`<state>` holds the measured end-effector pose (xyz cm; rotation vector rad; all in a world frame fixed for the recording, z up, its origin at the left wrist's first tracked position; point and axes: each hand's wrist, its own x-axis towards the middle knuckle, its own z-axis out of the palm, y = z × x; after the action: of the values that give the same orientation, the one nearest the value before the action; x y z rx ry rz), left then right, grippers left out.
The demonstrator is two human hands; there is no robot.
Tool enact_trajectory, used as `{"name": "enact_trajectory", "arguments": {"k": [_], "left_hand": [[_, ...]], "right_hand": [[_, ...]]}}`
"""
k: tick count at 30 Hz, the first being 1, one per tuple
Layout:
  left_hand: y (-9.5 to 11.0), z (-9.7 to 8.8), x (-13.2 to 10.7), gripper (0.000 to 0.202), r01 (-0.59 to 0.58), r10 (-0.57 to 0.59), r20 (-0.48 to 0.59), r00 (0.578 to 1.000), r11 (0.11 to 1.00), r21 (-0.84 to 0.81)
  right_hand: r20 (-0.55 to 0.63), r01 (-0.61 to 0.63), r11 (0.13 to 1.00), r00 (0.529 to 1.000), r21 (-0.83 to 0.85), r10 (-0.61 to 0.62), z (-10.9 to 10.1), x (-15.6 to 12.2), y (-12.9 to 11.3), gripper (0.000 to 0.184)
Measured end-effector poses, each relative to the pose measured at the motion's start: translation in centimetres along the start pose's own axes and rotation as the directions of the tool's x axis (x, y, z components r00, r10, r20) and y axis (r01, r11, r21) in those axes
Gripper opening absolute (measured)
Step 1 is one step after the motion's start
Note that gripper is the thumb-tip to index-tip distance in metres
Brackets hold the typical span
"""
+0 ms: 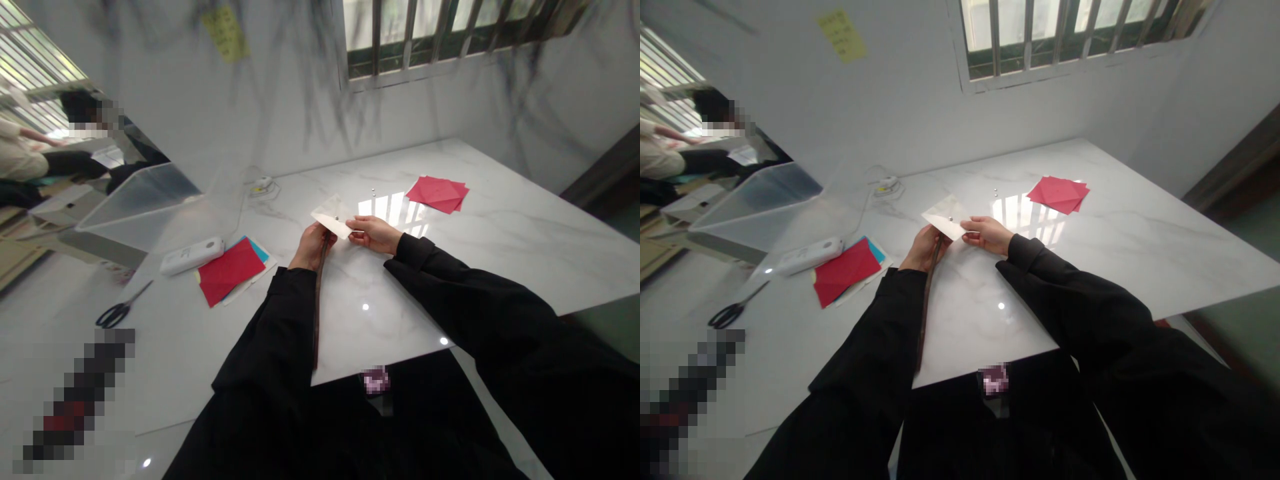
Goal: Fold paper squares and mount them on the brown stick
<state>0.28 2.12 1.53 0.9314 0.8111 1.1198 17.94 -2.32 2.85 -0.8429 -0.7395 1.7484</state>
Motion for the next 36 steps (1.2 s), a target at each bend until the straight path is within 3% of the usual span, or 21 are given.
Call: {"name": "enact_trajectory", "arguments": {"k": [5,9,12,18,36], "left_hand": [[-0.1,-1.6,0.9,0.024,-0.207,0.236,-0.046,0.971,0.918,0.339],[0.2,-1.4,1.0,0.022,-0.321,0.392,-0.104,0.914,0.855,0.407],[0.7,-0.5,0.5,0.032,-0.311,0.365,-0.133,0.921,0.898,0.313],[0.8,0.7,-1.2,0.055,-0.249,0.244,0.05,0.969,0.944,0.217],[0.3,1.2,-1.3,0.052,-0.216,0.237,-0.085,0.968,0.954,0.207]], "right_hand": [[-0.098,0.079,0.993,0.991,-0.086,-0.087,-0.5,0.3,-0.3,0.008],[-0.154,0.136,0.977,0.975,-0.163,-0.161,-0.8,0.6,-0.4,0.008],[-0.161,0.173,0.96,0.964,-0.222,-0.211,-0.8,0.6,-0.3,0.009],[-0.133,0.213,0.924,0.955,-0.319,-0.266,-0.7,0.4,-0.1,0.009],[-0.059,0.263,0.801,0.936,-0.538,-0.347,-1.0,1.0,0.9,0.013]]}}
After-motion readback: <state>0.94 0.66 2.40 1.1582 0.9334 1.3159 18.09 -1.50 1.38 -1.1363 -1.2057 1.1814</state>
